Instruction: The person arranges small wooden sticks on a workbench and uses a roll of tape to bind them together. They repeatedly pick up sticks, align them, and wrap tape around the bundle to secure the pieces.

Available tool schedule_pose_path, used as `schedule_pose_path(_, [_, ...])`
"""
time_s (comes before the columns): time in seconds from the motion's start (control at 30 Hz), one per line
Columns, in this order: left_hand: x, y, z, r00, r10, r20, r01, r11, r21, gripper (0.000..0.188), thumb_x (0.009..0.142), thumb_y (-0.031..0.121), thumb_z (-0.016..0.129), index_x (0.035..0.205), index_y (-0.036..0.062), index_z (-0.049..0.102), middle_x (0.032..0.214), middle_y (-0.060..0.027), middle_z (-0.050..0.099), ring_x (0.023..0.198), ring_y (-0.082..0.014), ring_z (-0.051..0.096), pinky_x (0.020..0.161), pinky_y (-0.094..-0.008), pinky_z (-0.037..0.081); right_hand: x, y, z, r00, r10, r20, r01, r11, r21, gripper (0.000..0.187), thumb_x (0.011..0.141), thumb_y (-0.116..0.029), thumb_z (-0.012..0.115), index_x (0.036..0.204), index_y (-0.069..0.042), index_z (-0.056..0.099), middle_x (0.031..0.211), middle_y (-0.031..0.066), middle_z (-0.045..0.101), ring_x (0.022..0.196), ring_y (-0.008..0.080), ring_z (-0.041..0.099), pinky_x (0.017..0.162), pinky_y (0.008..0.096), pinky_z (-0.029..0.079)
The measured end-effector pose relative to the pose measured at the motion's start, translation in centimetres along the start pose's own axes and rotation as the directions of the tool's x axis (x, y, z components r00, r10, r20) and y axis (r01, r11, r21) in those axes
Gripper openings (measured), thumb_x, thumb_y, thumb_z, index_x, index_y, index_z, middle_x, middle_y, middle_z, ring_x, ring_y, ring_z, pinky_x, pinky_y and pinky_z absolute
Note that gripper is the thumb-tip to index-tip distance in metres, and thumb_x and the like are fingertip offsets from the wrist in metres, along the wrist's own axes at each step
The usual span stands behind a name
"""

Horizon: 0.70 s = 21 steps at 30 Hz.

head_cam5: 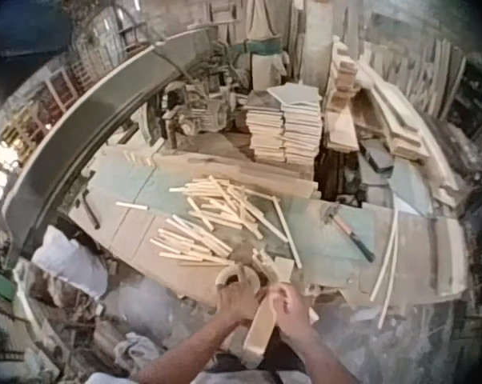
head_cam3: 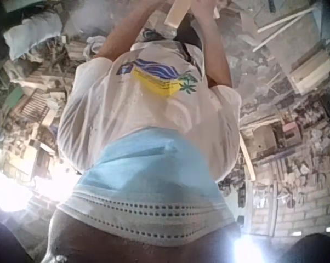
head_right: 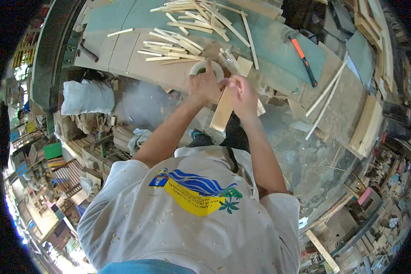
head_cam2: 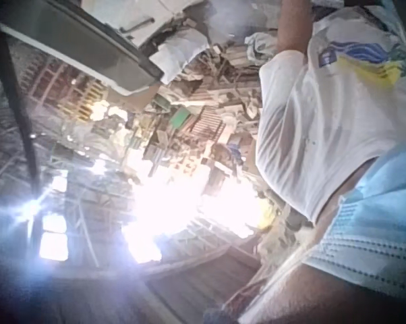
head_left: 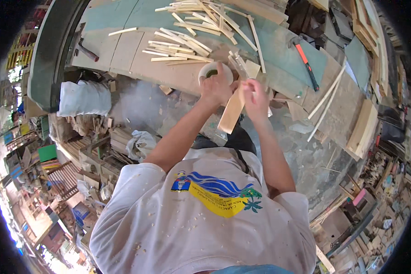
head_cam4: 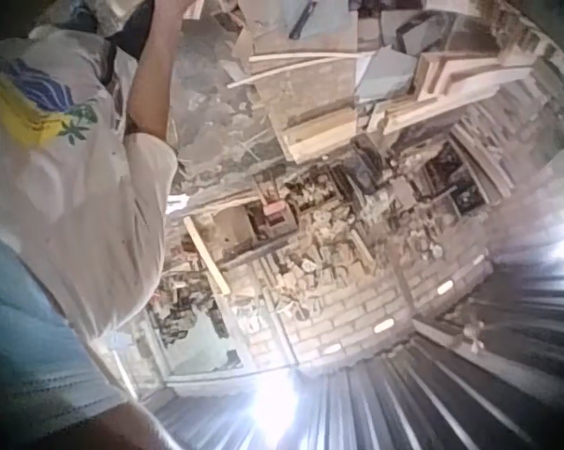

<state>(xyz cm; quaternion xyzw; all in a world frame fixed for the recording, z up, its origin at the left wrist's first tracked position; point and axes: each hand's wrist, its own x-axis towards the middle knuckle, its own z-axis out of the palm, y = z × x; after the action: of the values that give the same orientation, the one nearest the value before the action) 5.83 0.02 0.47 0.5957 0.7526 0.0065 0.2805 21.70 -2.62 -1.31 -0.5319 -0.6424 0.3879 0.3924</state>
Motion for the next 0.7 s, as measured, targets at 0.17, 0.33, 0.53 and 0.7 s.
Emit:
schedule_pose_path(0.17, [6.0,-3.8,4.9,0.994,0.102,0.04,-0.096,0.985,-0.141,0.083,0.082,0.037,0.071,0.15,0.0081,0.034,0.107,-0.0257,0.07,0.105,-0.042,0.067,0.096,-0.0488,0.05,4.9,4.0,2.1,0.969,-0.187,0.16,0.219,0.952,-0.212,0.016,0.089,-0.018,0.07,0.103,-0.01,0.067,0.097,0.008,0.07,0.091,0.0302,0.067,0.08,0.0412,0.051])
schedule_pose_path(0.33, [7.3,-3.5,3.0,0.996,0.039,0.079,-0.018,0.967,-0.253,0.053,0.084,0.032,0.067,0.132,0.0121,0.057,0.116,-0.0242,0.068,0.109,-0.0425,0.066,0.093,-0.0497,0.051,5.6,5.8,3.3,0.941,-0.315,0.127,0.34,0.871,-0.354,0.017,0.082,-0.014,0.075,0.098,-0.012,0.069,0.088,0.0068,0.069,0.085,0.0286,0.066,0.075,0.0424,0.053])
schedule_pose_path(0.53, [7.4,-2.4,0.9,0.986,-0.03,0.166,0.073,0.963,-0.259,0.039,0.089,0.032,0.062,0.121,0.0096,0.062,0.111,-0.0236,0.069,0.107,-0.0443,0.064,0.093,-0.0514,0.051,6.3,4.8,3.8,0.967,-0.239,0.086,0.252,0.861,-0.441,0.02,0.079,-0.016,0.073,0.099,-0.014,0.069,0.091,0.0052,0.069,0.084,0.0267,0.067,0.075,0.0418,0.052])
schedule_pose_path(0.7, [7.6,-3.1,1.0,0.987,0.089,0.132,-0.059,0.975,-0.213,0.035,0.095,0.033,0.057,0.119,0.009,0.064,0.11,-0.0231,0.07,0.106,-0.0429,0.066,0.092,-0.054,0.05,5.9,5.0,4.1,0.962,-0.231,0.149,0.275,0.788,-0.551,0.017,0.078,-0.016,0.074,0.094,-0.013,0.068,0.091,0.0047,0.068,0.085,0.0262,0.066,0.073,0.0409,0.052])
